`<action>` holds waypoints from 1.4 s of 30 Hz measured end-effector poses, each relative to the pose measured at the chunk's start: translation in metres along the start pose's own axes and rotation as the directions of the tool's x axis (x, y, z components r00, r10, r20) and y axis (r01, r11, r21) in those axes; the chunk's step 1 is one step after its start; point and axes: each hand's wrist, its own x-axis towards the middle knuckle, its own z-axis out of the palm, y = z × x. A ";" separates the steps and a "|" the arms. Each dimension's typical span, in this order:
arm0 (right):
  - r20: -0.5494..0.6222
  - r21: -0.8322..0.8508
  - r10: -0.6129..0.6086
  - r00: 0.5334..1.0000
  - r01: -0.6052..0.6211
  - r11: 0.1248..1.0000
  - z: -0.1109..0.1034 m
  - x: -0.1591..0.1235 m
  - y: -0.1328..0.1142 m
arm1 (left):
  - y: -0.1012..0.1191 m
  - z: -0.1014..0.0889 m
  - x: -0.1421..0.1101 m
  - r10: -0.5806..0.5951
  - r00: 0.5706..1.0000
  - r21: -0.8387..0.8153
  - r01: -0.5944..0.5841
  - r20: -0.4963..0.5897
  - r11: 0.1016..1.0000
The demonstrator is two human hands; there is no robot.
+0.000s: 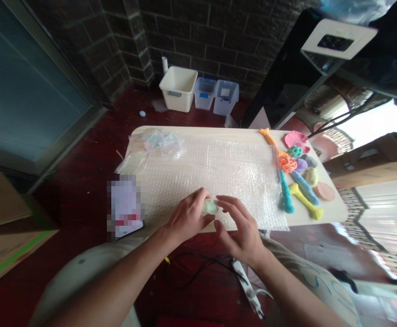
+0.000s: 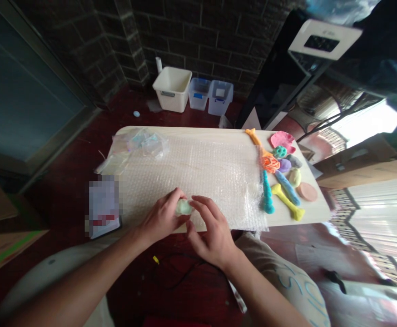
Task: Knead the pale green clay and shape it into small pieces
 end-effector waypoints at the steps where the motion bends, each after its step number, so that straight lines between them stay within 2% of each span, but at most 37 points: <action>1: 0.013 0.008 0.008 1.000 -0.008 1.000 -0.001 0.001 0.000 | 0.000 0.000 -0.001 0.010 1.000 -0.002 -0.010 0.002 1.000; 7: 0.051 0.087 0.035 0.998 -0.039 0.995 -0.004 0.006 -0.002 | -0.005 0.004 -0.005 0.036 0.999 0.050 -0.038 0.028 0.998; 15: 0.050 0.071 0.039 0.998 -0.043 0.997 -0.002 0.003 0.004 | -0.005 0.006 -0.004 -0.006 0.998 0.143 -0.003 0.063 0.990; 21: 0.165 0.176 0.065 0.984 -0.094 0.980 -0.001 0.003 0.003 | -0.002 -0.001 -0.003 0.021 0.999 0.178 -0.028 0.046 0.984; 26: 0.200 0.269 0.082 0.976 -0.135 0.954 -0.003 0.007 0.003 | -0.002 0.000 -0.003 0.065 0.997 0.142 -0.070 0.045 0.987; 32: 0.236 0.238 0.012 0.972 -0.070 0.969 0.000 0.009 0.003 | -0.002 0.004 -0.005 0.031 0.997 0.058 -0.035 0.077 0.998; 36: 0.296 0.161 0.056 0.953 -0.107 0.981 -0.002 0.011 -0.002 | -0.001 0.005 -0.006 0.024 0.992 0.110 -0.038 0.127 0.993; 42: 0.316 0.140 0.040 0.948 -0.088 0.986 -0.006 0.016 -0.010 | 0.002 0.007 -0.005 0.086 0.988 0.145 -0.105 0.132 0.984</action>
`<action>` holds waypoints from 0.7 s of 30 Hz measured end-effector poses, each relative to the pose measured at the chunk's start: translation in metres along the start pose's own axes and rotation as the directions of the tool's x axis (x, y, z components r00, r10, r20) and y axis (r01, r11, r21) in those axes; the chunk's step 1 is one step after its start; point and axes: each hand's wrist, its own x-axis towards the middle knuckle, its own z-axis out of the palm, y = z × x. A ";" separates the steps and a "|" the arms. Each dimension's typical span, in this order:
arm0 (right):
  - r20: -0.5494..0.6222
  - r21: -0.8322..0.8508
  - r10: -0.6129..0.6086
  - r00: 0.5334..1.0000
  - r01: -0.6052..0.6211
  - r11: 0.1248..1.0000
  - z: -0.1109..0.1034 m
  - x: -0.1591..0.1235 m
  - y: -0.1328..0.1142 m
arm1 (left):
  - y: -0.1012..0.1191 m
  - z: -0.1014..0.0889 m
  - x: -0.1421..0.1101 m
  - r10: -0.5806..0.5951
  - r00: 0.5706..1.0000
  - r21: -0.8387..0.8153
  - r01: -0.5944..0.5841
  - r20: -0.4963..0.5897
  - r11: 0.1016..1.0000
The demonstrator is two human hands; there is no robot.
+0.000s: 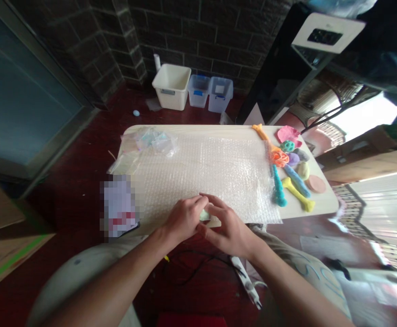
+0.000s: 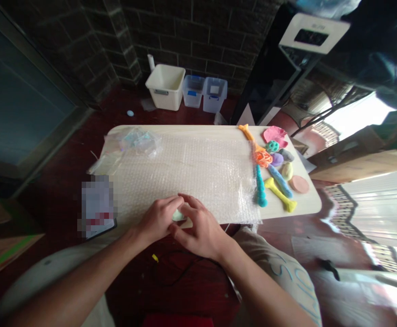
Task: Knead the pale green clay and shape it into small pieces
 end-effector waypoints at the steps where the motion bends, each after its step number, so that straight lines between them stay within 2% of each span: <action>1: -0.001 0.010 0.000 1.000 0.000 1.000 0.000 0.000 0.000 | 0.000 0.000 0.001 0.012 1.000 -0.013 -0.012 -0.003 1.000; 5: -0.047 0.049 -0.004 0.999 0.006 0.999 0.001 0.000 0.005 | 0.001 -0.004 0.005 0.033 0.999 -0.119 -0.031 0.017 0.992; 8: -0.058 0.022 -0.013 0.998 0.014 1.000 0.000 -0.003 0.008 | -0.003 -0.007 0.008 0.000 0.997 -0.179 0.014 0.074 0.984; 10: -0.070 0.008 -0.004 0.998 0.004 1.000 -0.003 -0.008 0.008 | -0.006 -0.009 0.010 -0.047 0.996 -0.202 0.062 0.079 0.977; 13: -0.157 0.009 0.045 0.987 -0.044 0.999 -0.008 -0.016 0.005 | -0.009 -0.014 0.011 -0.156 0.985 -0.210 0.168 0.072 0.963; 15: -0.183 -0.005 0.026 0.983 -0.028 1.000 -0.011 -0.020 0.003 | -0.008 -0.018 0.011 -0.216 0.972 -0.233 0.232 0.092 0.944; 18: -0.159 -0.024 -0.068 0.985 0.065 0.998 -0.011 -0.023 0.002 | -0.003 -0.025 0.010 -0.222 0.937 -0.427 0.323 0.270 0.845; 21: -0.167 -0.007 -0.114 0.979 0.114 0.993 -0.006 -0.025 0.004 | 0.002 -0.029 0.008 -0.141 0.838 -0.614 0.490 0.527 0.619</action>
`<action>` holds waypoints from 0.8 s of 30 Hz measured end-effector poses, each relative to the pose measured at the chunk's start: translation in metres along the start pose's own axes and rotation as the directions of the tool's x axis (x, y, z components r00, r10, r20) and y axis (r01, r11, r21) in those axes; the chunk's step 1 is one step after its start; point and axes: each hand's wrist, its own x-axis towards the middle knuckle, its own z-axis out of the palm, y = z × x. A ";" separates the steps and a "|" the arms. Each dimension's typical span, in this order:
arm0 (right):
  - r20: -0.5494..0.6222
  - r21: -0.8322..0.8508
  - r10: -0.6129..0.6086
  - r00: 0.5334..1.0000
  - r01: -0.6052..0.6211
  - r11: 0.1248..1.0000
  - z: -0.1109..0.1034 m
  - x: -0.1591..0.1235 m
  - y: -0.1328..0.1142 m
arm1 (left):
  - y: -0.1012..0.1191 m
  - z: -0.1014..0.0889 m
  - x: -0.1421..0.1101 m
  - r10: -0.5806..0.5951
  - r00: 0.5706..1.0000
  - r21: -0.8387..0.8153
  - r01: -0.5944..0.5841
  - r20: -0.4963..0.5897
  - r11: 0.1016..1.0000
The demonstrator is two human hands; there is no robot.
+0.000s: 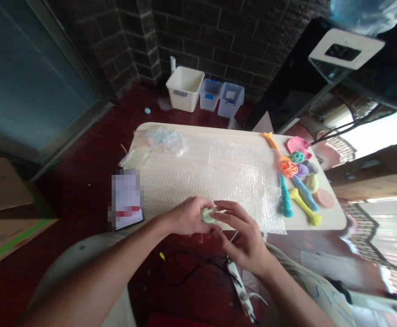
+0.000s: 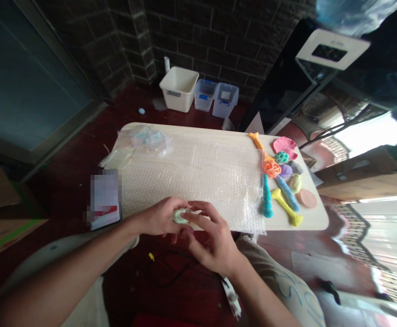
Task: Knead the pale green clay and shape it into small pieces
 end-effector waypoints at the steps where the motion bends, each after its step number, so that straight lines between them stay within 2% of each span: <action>1: -0.017 0.017 -0.003 1.000 0.003 1.000 0.002 -0.001 0.001 | 0.001 0.001 0.000 -0.032 0.996 -0.071 0.038 0.082 0.997; 4: -0.090 0.138 0.070 0.994 -0.057 0.989 0.009 -0.005 0.004 | 0.002 0.007 0.000 -0.073 0.962 -0.144 0.113 0.262 0.983; 7: -0.151 0.373 0.278 0.949 -0.206 0.905 0.016 -0.008 0.010 | 0.002 0.014 0.000 -0.041 0.963 -0.206 0.098 0.267 0.974; 10: -0.183 0.524 0.437 0.881 -0.289 0.801 0.018 -0.008 0.017 | 0.003 0.019 -0.002 0.042 0.990 -0.294 0.000 0.135 0.956; 12: -0.240 0.542 0.476 0.846 -0.290 0.789 0.018 -0.006 0.021 | 0.003 0.022 -0.004 0.048 0.999 -0.264 -0.043 0.011 0.964; 14: -0.289 0.530 0.471 0.833 -0.271 0.804 0.019 -0.005 0.023 | 0.003 0.027 -0.005 0.006 0.994 -0.211 -0.030 -0.112 0.977; 17: -0.320 0.533 0.459 0.828 -0.243 0.811 0.023 -0.004 0.027 | 0.002 0.038 -0.001 -0.067 0.955 -0.267 -0.012 -0.288 0.964; 20: -0.319 0.613 0.503 0.803 -0.230 0.756 0.027 -0.004 0.032 | 0.002 0.049 0.004 -0.089 0.932 -0.204 0.017 -0.352 0.979; 22: -0.294 0.672 0.535 0.792 -0.227 0.705 0.028 -0.004 0.034 | 0.002 0.054 0.005 -0.062 0.907 -0.154 -0.003 -0.416 0.988; 24: -0.260 0.690 0.532 0.806 -0.230 0.687 0.028 -0.004 0.033 | 0.001 0.058 0.005 -0.011 0.875 -0.126 -0.058 -0.484 0.990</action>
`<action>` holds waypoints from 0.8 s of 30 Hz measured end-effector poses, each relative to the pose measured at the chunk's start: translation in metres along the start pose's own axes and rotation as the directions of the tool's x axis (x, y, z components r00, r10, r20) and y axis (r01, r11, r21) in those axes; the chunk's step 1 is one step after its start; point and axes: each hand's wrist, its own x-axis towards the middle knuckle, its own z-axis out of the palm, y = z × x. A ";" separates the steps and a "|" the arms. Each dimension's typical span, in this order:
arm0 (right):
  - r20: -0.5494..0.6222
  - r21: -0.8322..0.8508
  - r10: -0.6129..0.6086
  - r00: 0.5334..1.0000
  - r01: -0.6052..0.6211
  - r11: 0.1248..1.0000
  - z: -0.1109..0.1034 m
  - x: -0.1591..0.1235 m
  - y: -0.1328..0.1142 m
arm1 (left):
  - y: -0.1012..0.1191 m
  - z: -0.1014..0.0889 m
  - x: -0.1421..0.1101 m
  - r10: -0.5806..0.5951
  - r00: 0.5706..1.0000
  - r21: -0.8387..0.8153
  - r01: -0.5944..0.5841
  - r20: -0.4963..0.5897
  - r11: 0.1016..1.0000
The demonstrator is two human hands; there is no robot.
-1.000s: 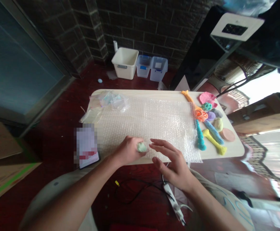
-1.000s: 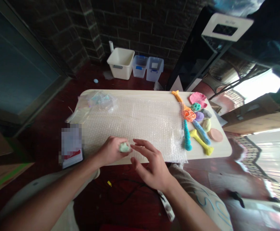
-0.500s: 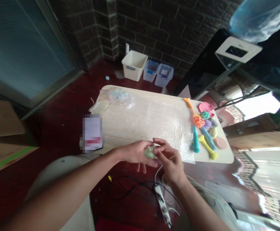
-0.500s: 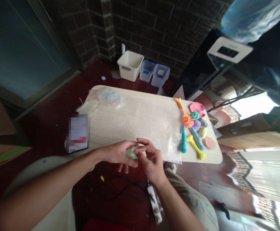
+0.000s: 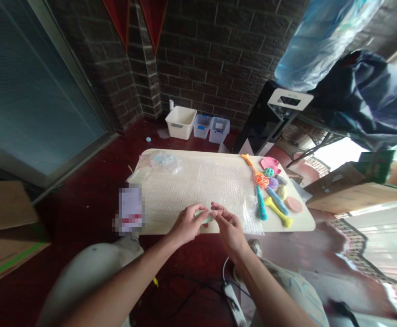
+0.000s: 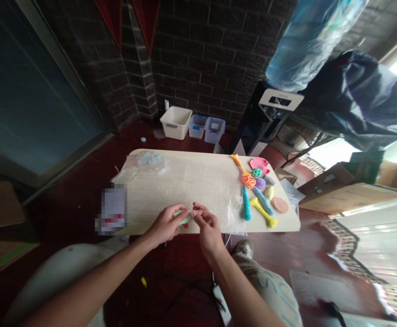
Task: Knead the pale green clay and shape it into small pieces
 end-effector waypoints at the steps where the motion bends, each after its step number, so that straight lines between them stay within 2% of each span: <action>1: 0.017 -0.014 -0.012 1.000 0.012 1.000 0.000 -0.001 -0.002 | 0.000 0.001 -0.001 0.017 1.000 -0.009 -0.017 -0.024 1.000; 3: 0.067 -0.096 -0.079 0.995 0.085 0.992 0.001 -0.004 -0.009 | 0.000 -0.001 -0.004 -0.005 0.999 -0.032 0.003 -0.052 0.999; 5: 0.175 -0.239 -0.181 0.968 0.220 0.946 0.001 -0.009 -0.019 | 0.002 -0.005 -0.006 -0.085 0.995 -0.044 0.082 -0.061 0.996; 7: 0.325 -0.370 -0.267 0.907 0.382 0.847 -0.001 -0.013 -0.028 | 0.007 -0.011 -0.008 -0.170 0.983 -0.037 0.168 -0.069 0.985; 10: 0.525 -0.491 -0.342 0.779 0.606 0.625 -0.005 -0.018 -0.037 | 0.014 -0.021 -0.012 -0.228 0.970 0.004 0.230 -0.085 0.973; 13: 0.660 -0.532 -0.333 0.674 0.732 0.426 -0.005 -0.022 -0.040 | 0.019 -0.028 -0.016 -0.230 0.965 0.067 0.239 -0.123 0.969; 15: 0.707 -0.530 -0.313 0.634 0.768 0.359 -0.004 -0.025 -0.040 | 0.021 -0.031 -0.019 -0.227 0.962 0.114 0.245 -0.150 0.963; 17: 0.728 -0.510 -0.305 0.613 0.783 0.356 -0.003 -0.030 -0.040 | 0.023 -0.033 -0.023 -0.219 0.962 0.156 0.245 -0.165 0.957; 20: 0.702 -0.503 -0.352 0.619 0.781 0.370 -0.003 -0.036 -0.039 | 0.025 -0.033 -0.028 -0.198 0.967 0.189 0.227 -0.159 0.955; 24: 0.667 -0.546 -0.413 0.620 0.784 0.294 -0.004 -0.040 -0.039 | 0.028 -0.028 -0.034 -0.189 0.969 0.165 0.215 -0.161 0.963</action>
